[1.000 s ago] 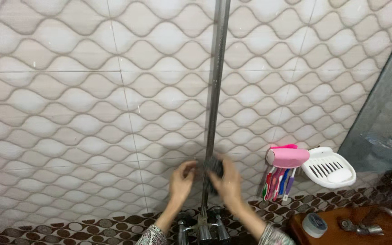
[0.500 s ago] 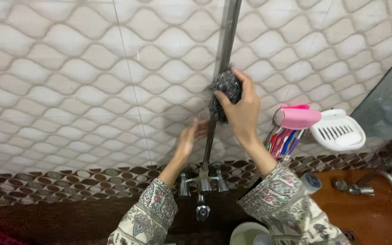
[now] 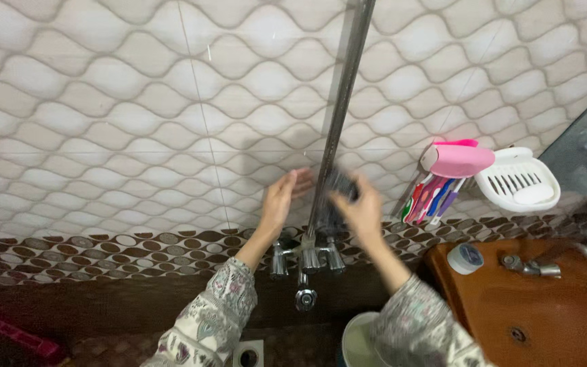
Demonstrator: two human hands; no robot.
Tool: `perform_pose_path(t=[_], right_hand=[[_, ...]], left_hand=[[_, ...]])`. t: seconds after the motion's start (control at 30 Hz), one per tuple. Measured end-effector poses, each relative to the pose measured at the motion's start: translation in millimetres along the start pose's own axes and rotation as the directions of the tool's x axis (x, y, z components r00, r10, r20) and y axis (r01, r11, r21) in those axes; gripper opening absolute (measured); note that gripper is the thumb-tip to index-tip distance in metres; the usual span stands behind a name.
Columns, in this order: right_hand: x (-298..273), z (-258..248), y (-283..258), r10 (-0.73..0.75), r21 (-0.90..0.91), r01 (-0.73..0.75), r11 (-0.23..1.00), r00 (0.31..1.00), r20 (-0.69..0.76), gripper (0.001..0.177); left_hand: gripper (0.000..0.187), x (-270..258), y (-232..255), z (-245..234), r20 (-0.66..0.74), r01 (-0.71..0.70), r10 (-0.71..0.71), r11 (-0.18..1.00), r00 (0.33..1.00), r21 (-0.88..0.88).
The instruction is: The person scrubs a vertical metal pipe and the surrounding tiled wall in a bathroom using a steel wool pad. They repeatedly dip the pad into a bucket of water to keep it wet while scrubbing the fixtures and wall surface.
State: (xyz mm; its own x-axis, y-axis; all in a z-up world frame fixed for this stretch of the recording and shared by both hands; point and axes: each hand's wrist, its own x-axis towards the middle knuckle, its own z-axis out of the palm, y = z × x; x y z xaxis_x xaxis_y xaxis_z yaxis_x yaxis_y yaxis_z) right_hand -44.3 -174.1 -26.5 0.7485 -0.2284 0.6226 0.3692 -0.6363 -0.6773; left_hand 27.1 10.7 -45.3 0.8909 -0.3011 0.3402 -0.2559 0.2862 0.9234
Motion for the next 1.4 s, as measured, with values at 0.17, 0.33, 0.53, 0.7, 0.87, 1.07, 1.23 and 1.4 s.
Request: perform_pose_path(t=[0.17, 0.33, 0.53, 0.7, 0.87, 1.07, 1.23, 1.4], right_hand=[[43.3, -9.6, -25.4, -0.013, 0.188, 0.027, 0.982, 0.997, -0.074, 0.050], [-50.0, 48.7, 18.4, -0.044, 0.018, 0.044, 0.999, 0.999, -0.013, 0.051], [-100.8, 48.1, 84.6, 0.377, 0.029, -0.407, 0.913, 0.868, 0.322, 0.048], [-87.9, 15.8, 80.1, 0.488, 0.062, -0.496, 0.866, 0.865, 0.117, 0.067], [-86.5, 7.0, 27.4, 0.218, 0.000, -0.218, 0.976, 0.976, 0.024, 0.058], [-74.1, 13.4, -5.5, -0.284, -0.071, 0.299, 0.952, 0.944, 0.171, 0.067], [-83.7, 27.5, 17.3, -0.173, -0.134, 0.261, 0.956, 0.871, 0.461, 0.059], [-89.2, 19.9, 65.9, -0.024, -0.202, 0.083, 0.976, 0.960, 0.280, 0.054]], left_hand=[[0.051, -5.4, 0.0, 14.3, -0.142, -0.152, 0.146, 0.988, 0.979, -0.026], [0.051, -21.1, -2.3, 17.1, -0.126, -0.110, 0.109, 0.994, 0.986, -0.002], [0.046, -35.4, -21.8, 15.3, -0.041, -0.010, 0.013, 0.997, 0.999, 0.070], [0.037, -51.4, -57.2, 8.1, -0.045, 0.029, -0.022, 0.985, 0.999, 0.168], [0.036, -67.7, -92.2, -0.9, -0.099, 0.163, -0.136, 0.924, 0.986, 0.347], [0.039, -78.7, -118.3, -27.1, -0.162, 0.219, -0.172, 0.917, 0.972, 0.334], [0.035, -86.5, -117.9, -37.5, -0.162, 0.304, -0.278, 0.937, 0.947, 0.173], [0.034, -96.1, -110.2, -52.5, -0.177, 0.290, -0.264, 0.945, 0.948, 0.147]])
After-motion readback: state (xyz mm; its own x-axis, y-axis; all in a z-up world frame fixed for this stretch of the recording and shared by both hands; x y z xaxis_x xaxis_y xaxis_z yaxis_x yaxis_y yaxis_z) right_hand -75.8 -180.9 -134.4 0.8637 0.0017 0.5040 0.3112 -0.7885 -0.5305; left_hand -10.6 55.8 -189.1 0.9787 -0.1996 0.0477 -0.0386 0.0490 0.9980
